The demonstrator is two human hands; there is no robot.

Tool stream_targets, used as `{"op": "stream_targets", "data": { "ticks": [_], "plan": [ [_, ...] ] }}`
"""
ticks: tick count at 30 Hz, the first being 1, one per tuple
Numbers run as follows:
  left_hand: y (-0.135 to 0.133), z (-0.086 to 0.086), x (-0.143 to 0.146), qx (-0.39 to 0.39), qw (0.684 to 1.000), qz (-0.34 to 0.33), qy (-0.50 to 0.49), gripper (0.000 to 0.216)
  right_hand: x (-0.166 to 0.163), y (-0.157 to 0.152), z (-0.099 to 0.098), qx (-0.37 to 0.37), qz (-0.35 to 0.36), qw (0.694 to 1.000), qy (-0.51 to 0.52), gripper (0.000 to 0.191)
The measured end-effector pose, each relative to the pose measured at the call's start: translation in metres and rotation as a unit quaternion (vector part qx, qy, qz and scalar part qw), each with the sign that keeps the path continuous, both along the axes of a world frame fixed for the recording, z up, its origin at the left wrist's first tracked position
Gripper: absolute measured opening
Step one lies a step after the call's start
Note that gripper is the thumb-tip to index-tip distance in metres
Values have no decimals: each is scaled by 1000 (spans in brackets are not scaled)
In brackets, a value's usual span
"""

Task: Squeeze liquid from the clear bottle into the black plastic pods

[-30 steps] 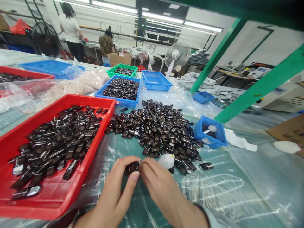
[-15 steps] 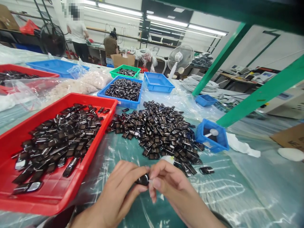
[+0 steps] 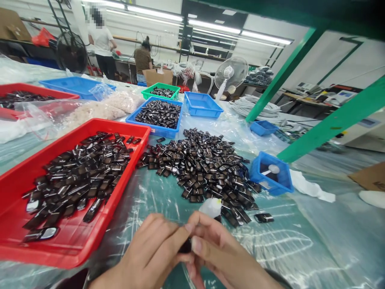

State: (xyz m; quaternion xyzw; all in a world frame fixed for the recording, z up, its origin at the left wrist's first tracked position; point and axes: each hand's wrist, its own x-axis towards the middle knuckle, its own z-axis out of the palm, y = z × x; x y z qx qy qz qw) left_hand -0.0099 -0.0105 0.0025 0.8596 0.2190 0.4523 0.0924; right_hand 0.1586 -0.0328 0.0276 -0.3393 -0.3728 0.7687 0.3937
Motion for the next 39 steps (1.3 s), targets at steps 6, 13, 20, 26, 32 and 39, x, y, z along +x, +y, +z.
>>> {"op": "stream_targets", "data": {
  "ticks": [6, 13, 20, 26, 32, 39],
  "plan": [
    [8, 45, -33, 13, 904, 424, 57, 41, 25, -11, 19, 361, -311, 842, -252, 4],
    [19, 17, -10, 50, 941, 279, 185, 34, 59, 15, -18, 334, -273, 782, -450, 42],
    [47, -17, 56, -64, 946, 210, 239, 15, 56, 16, -28, 278, -176, 816, -474, 27],
    [53, -25, 43, -140, 954, 161, 212, 29, 62, 13, -22, 250, -172, 830, -467, 28],
    [29, -7, 29, -281, 945, 108, 130, 22, 73, 12, -15, 221, -204, 850, -432, 28],
    [12, -2, 33, -406, 909, 56, 75, 24, 76, 4, -2, 201, -179, 892, -364, 27]
  ]
}}
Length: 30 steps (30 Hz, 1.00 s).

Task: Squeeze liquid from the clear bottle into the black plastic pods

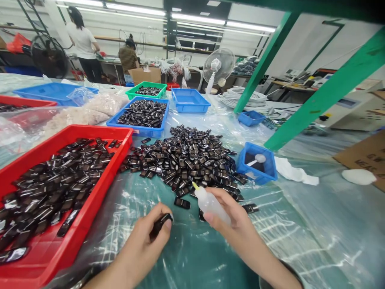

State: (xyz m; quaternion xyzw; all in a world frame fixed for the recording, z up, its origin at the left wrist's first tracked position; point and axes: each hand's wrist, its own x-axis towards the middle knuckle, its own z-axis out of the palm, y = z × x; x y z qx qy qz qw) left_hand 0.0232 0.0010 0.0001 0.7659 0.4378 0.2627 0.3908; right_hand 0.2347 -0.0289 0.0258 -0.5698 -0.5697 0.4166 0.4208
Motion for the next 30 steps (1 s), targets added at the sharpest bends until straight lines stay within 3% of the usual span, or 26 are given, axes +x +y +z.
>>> {"op": "stream_targets", "data": {
  "ticks": [6, 13, 16, 22, 30],
  "plan": [
    [-6, -7, -3, -16, 1000, 3, 6, 25, 4, -1, 3, -38, 12, 998, 52, 25],
    [-3, -4, -4, -13, 998, -45, 41, 39, 10, -6, 2, -63, -7, 997, 37, 29],
    [-4, 3, -8, 7, 999, -44, 28, 31, 12, -9, 3, -39, -14, 998, 49, 26],
    [-15, 17, -11, 34, 996, 45, -62, 22, 8, -16, 9, 9, -19, 1000, 11, 29],
    [-18, 7, -11, 82, 990, 28, -113, 18, 3, -18, 12, 54, -46, 997, -30, 28]
  ]
}}
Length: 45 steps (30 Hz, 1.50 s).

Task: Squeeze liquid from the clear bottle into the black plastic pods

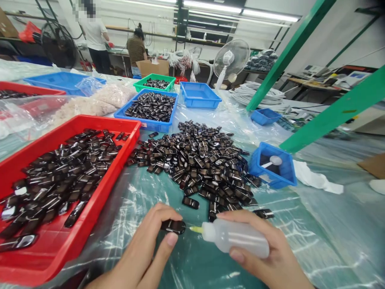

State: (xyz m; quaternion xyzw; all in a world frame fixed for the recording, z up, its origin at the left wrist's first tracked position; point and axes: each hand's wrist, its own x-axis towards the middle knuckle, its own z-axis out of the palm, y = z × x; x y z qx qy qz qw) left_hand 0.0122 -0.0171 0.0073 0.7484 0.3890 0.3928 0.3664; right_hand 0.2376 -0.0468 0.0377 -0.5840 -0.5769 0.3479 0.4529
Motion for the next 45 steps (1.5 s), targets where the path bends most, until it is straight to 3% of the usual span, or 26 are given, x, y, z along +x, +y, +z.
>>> {"op": "stream_targets", "data": {
  "ticks": [13, 23, 30, 45],
  "plan": [
    [0, 0, -3, 16, 999, -27, 3, 22, 10, -6, -3, 2, -15, 994, -104, 29],
    [-1, -2, -5, 47, 998, -47, 14, 24, 6, 0, 0, 37, 49, 997, -40, 32],
    [-1, 0, -7, 46, 998, -48, 13, 28, 3, -3, 0, 21, 12, 998, -55, 29],
    [-4, 1, -3, 25, 999, -20, -17, 22, 4, -1, -3, 28, 45, 997, -49, 29]
  ]
}}
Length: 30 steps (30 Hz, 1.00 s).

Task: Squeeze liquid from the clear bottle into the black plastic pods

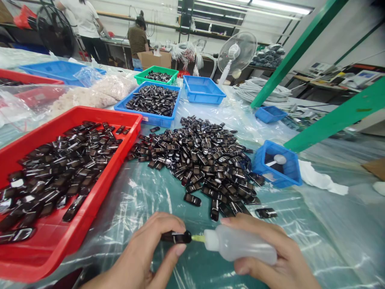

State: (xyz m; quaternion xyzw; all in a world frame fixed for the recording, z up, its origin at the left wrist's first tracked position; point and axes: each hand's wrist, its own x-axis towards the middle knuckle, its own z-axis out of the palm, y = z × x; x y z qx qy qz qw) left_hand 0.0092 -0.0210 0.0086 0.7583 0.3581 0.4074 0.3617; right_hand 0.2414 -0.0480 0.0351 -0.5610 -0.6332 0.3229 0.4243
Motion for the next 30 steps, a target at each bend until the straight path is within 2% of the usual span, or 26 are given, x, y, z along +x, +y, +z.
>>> {"op": "stream_targets", "data": {
  "ticks": [4, 9, 14, 21, 27, 30],
  "plan": [
    [1, 0, -1, -18, 999, -5, 29, 21, 2, 2, -1, 24, 24, 999, -22, 34],
    [3, 1, -6, -5, 998, -42, 52, 30, 4, 1, -2, 32, 22, 999, -34, 36],
    [4, -5, -8, -17, 996, -43, 76, 38, 7, 0, -4, 34, 36, 998, -41, 36],
    [3, -6, -7, 2, 996, -42, 83, 30, 9, 1, -4, 41, 51, 996, -52, 35],
    [4, -6, -6, 52, 994, -32, 89, 29, 11, 1, -4, 63, 87, 989, -103, 36],
    [4, -6, -6, 61, 994, -27, 87, 29, 10, 1, -5, 72, 76, 990, -93, 33]
  ]
}}
